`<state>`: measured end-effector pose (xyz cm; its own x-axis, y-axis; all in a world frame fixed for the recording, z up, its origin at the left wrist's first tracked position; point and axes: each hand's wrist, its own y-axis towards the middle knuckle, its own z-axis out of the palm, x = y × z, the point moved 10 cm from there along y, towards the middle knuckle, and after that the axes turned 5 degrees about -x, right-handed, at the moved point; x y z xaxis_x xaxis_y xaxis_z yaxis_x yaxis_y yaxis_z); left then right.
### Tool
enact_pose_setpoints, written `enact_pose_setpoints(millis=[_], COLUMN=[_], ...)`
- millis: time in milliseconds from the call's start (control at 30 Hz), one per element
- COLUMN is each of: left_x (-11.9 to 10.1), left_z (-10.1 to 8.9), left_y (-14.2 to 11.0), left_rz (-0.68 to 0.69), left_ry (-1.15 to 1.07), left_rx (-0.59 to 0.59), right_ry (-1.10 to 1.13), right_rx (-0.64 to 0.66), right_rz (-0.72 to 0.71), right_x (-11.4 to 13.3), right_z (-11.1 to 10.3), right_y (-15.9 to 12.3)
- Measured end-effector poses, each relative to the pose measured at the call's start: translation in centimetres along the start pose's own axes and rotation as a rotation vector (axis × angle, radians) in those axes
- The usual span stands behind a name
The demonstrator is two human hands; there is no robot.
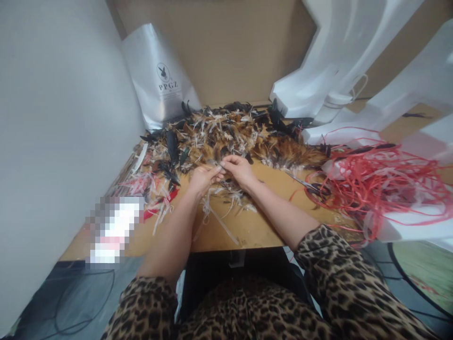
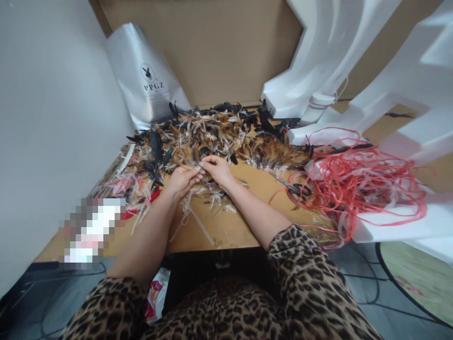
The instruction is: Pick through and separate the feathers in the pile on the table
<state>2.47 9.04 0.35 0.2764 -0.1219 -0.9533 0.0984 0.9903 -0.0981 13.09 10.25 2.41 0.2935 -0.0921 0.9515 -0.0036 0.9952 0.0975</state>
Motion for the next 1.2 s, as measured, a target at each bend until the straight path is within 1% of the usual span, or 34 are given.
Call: enact_pose_setpoints(millis=[133,167,333,500,600,700,800,900,1033,1100,1200], left_x=[0.1,0.1,-0.1,-0.5,-1.1,-1.4,-1.3,-1.0,-0.8,-0.8,-1.1], left_z=[0.1,0.0,-0.6,-0.8,-0.8,-0.6,-0.6,-0.8,-0.4,-0.1,0.3], left_y=[0.0,0.1,0.5,0.5,0.4,0.3,0.3,0.4,0.4,0.2,-0.1], left_rz=[-0.008,-0.004,0.044,0.089,0.141,0.184,0.205,0.230,0.281,0.285,0.265], left_ry=[0.051,0.070,0.205,0.335,0.408,0.453,0.509,0.574,0.631,0.633,0.587], left_rx=[0.056,0.055,0.017,-0.047,-0.071,-0.070,-0.076,-0.084,-0.047,-0.034,-0.028], right_ry=[-0.031,-0.047,-0.212,-0.423,-0.551,-0.645,-0.655,-0.616,-0.606,-0.608,-0.585], right_rx=[0.056,0.075,0.105,0.083,0.088,0.093,0.082,0.029,-0.019,-0.026,-0.036], right_rz=[-0.031,-0.038,-0.108,-0.156,-0.197,-0.234,-0.236,-0.236,-0.232,-0.229,-0.181], right_x=[0.7,0.8,1.3,1.7,2.1,2.2,1.6,1.3,1.3,1.3,1.1], right_z=[0.4,0.5,0.4,0.1,0.3,0.7,0.8,0.5,0.1,0.0,-0.3], right_y=[-0.2,-0.2,0.1,0.3,0.0,-0.3,-0.4,-0.3,-0.4,-0.3,-0.1])
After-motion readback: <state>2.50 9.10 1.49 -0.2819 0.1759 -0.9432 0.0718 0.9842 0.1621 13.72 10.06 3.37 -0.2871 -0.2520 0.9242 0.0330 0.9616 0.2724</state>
